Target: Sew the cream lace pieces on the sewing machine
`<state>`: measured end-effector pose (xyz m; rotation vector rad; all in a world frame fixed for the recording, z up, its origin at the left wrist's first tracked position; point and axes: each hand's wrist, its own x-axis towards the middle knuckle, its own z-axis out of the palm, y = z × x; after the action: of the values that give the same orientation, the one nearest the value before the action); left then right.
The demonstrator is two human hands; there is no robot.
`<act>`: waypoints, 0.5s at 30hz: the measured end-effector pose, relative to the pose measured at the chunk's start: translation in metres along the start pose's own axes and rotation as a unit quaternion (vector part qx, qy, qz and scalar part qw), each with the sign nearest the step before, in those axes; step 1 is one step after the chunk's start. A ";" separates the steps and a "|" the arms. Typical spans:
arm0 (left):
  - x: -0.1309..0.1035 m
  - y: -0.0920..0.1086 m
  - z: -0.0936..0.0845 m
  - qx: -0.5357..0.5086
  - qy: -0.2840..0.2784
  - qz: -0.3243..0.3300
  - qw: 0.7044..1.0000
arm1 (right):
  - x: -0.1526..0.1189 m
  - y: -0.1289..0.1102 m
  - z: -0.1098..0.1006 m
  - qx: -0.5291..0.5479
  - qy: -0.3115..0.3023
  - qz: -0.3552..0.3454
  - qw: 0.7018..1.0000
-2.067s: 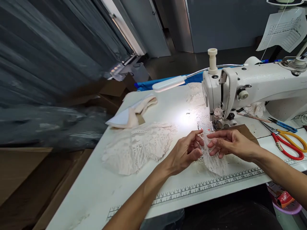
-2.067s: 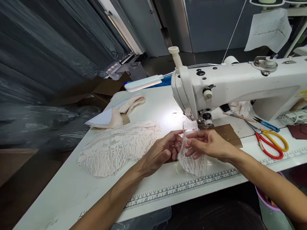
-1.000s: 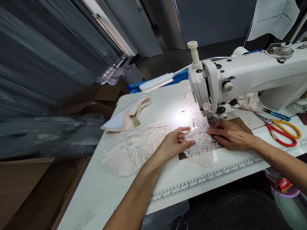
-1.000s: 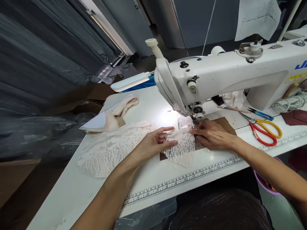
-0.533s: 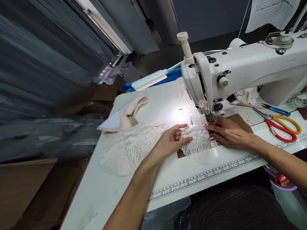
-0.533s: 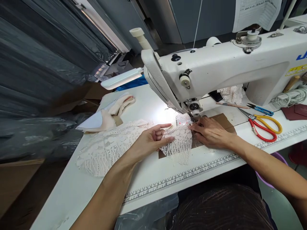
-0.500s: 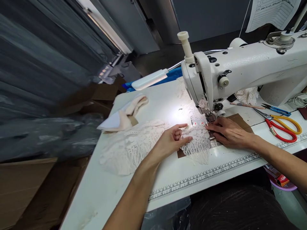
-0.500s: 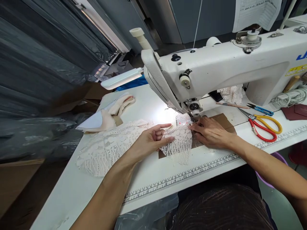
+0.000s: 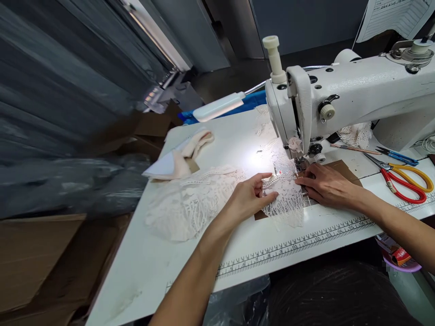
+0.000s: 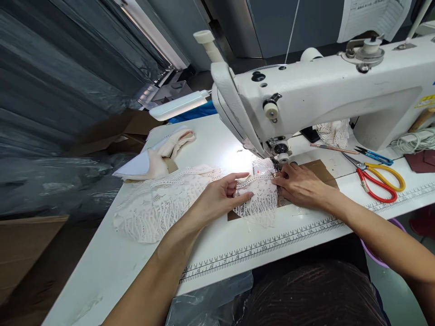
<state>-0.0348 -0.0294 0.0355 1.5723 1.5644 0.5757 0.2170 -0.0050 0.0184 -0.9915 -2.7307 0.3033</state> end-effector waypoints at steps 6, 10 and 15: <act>0.000 -0.002 -0.001 -0.013 0.004 -0.011 1.000 | -0.007 0.008 0.006 0.106 0.062 0.000 0.992; 0.002 -0.003 -0.002 -0.055 0.009 -0.024 0.998 | -0.008 0.009 0.007 0.118 0.059 -0.007 0.991; 0.004 0.001 0.000 -0.072 0.014 -0.037 0.997 | -0.006 0.007 0.006 0.100 0.033 -0.001 0.994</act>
<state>-0.0338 -0.0250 0.0359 1.3990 1.5593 0.6563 0.2240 -0.0046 0.0103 -0.9259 -2.5810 0.5207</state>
